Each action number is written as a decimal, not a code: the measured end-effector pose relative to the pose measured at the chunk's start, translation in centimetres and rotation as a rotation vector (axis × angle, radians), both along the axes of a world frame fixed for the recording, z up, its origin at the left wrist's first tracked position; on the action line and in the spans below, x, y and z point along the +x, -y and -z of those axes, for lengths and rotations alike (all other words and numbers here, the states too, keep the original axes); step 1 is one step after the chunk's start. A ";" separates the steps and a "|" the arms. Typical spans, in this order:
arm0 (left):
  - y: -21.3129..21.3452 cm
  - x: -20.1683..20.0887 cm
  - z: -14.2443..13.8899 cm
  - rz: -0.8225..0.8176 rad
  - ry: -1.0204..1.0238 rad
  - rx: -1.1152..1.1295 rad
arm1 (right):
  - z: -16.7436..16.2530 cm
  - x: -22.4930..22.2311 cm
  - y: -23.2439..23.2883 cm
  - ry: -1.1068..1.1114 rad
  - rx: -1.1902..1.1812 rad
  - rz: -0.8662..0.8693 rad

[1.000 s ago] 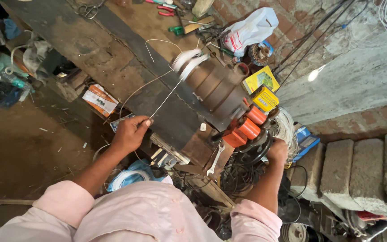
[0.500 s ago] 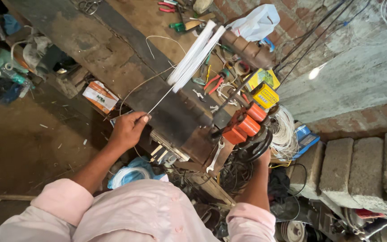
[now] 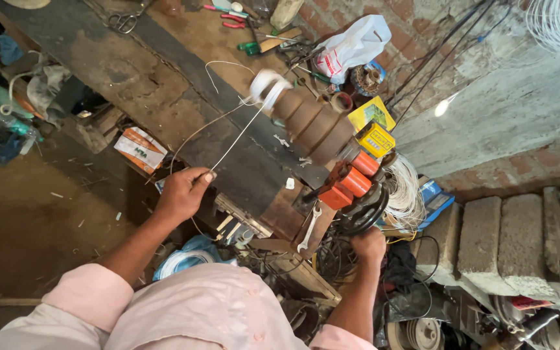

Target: The person operates a manual wire-winding machine, feeding white wire onto a rotating drum and turning a hand crank. They pause to gather and straighten a coil of wire from a blue bag, then resume winding. The workspace is cluttered with tools and materials.

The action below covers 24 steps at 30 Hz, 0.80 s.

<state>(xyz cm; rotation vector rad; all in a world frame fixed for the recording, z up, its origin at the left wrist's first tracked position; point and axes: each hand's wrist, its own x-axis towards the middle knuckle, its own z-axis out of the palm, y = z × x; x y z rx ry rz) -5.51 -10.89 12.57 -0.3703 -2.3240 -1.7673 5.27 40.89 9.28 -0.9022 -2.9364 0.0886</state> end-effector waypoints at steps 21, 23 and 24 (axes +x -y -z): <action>-0.2 -0.5 -0.7 0.027 0.162 -0.064 | -7.4 -3.1 -2.1 -0.138 -0.003 0.021; -0.4 -0.4 -0.9 0.026 0.142 -0.039 | -7.2 -3.7 -3.0 -0.106 -0.026 0.050; -0.5 -0.4 -1.1 0.026 0.081 0.005 | -7.1 -4.0 -3.4 -0.091 -0.038 0.066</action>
